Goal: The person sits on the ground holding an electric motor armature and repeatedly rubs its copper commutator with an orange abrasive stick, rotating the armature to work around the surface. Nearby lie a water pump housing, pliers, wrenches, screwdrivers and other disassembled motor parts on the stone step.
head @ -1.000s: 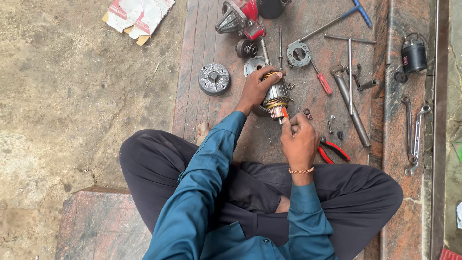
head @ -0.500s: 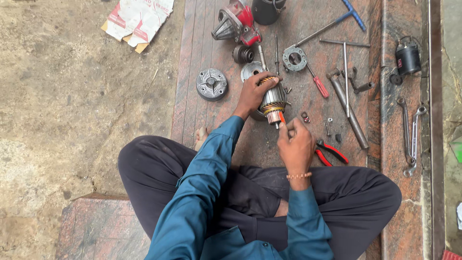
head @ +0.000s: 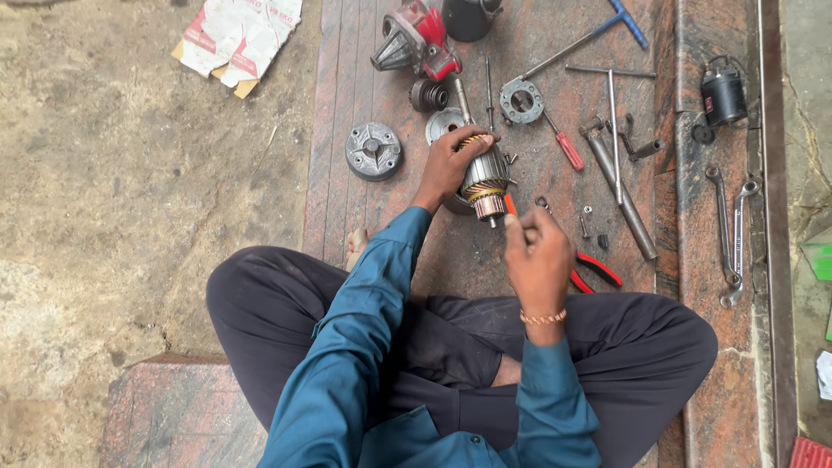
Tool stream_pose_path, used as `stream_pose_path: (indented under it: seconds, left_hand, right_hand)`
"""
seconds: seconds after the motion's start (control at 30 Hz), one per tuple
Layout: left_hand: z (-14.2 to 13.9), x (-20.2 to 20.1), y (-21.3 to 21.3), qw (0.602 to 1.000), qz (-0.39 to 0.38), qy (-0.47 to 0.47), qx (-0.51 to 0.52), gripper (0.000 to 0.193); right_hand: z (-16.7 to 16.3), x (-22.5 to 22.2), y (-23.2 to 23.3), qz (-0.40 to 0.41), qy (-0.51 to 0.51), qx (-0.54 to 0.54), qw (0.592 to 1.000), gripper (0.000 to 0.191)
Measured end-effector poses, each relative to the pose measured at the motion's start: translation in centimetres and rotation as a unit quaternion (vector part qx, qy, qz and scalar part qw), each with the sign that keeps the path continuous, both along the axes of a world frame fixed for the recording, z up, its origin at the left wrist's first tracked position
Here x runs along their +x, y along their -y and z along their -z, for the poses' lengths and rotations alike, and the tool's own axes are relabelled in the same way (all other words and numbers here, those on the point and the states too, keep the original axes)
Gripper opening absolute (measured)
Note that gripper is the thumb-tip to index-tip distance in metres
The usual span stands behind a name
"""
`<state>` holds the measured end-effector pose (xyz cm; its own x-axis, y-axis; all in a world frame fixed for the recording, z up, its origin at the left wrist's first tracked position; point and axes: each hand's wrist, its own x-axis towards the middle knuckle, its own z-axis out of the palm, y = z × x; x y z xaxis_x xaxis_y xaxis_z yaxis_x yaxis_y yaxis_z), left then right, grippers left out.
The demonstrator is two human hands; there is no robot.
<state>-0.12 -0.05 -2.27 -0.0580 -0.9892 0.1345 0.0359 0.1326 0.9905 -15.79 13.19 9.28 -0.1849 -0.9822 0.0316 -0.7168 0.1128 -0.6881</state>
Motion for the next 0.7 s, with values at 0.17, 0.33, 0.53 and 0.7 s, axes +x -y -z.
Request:
stream_pose_path:
  seconds: [0.17,0.33,0.53,0.7]
  left_hand:
    - [-1.2,0.6,0.2,0.999,0.023,0.043,0.022,0.036]
    - [-2.8,0.5,0.3,0.990,0.008,0.098,0.098,0.042]
    - [-3.2,0.3,0.0,0.991,0.010,0.088,0.095,0.048]
    - [-2.4,0.5,0.4,0.992,0.014,0.090,0.083,0.045]
  right_hand:
    - [0.1,-1.6,-1.5,-0.010,0.086,-0.021,0.996,0.029]
    - [3.3,-1.8,-0.8,0.000,0.305,0.108,0.946,0.018]
    - [7.3,-1.3,-0.2,-0.046,0.487,0.087,0.868,0.026]
    - [8.4,-1.1,-0.6,-0.028,0.517,0.035,0.855,0.028]
